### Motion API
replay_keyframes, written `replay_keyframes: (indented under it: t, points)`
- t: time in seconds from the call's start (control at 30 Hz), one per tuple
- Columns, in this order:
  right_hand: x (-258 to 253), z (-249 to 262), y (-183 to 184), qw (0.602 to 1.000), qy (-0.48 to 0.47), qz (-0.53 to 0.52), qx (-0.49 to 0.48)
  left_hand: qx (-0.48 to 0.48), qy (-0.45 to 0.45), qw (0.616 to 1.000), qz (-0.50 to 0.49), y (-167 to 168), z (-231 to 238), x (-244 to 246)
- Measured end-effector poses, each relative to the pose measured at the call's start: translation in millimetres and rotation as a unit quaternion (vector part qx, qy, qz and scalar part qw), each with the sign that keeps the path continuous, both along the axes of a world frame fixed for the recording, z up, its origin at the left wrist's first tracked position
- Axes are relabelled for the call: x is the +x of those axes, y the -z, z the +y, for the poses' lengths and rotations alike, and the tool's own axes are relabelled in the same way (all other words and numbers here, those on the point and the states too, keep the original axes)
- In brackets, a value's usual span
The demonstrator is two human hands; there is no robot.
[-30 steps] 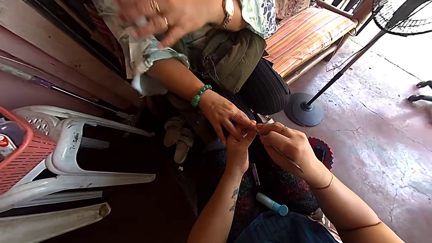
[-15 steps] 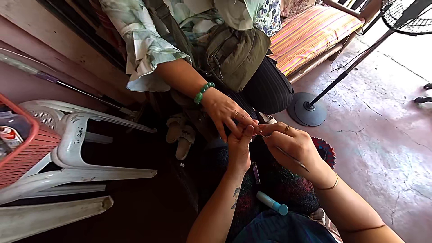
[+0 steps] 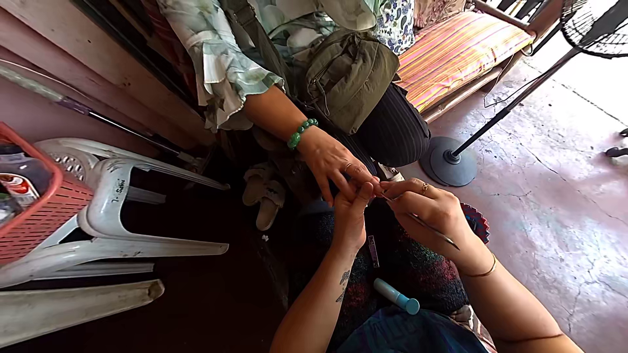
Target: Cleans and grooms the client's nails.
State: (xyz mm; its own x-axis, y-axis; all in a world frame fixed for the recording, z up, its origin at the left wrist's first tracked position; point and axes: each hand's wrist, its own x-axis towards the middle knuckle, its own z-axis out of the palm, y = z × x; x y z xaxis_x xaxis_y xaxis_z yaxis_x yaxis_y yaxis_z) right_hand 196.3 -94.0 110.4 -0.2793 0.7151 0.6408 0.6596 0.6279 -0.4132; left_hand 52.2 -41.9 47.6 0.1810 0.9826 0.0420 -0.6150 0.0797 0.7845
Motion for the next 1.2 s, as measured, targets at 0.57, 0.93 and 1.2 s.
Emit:
replay_keyframes:
  t: [0.57, 0.93, 1.2]
  points:
    - [-1.6, 2.1, 5.3, 0.999, 0.006, -0.013, 0.038, 0.014, 0.025, 1.000, -0.003, 1.8, 2.0, -4.4]
    - [-1.2, 5.2, 5.6, 0.999, 0.006, 0.019, 0.029, 0.007, 0.031, 0.999, -0.009, 2.1, 1.3, -4.6]
    - [-1.1, 4.3, 5.6, 0.999, 0.008, 0.037, 0.022, 0.019, 0.033, 0.999, -0.001, 1.8, 1.1, -6.1]
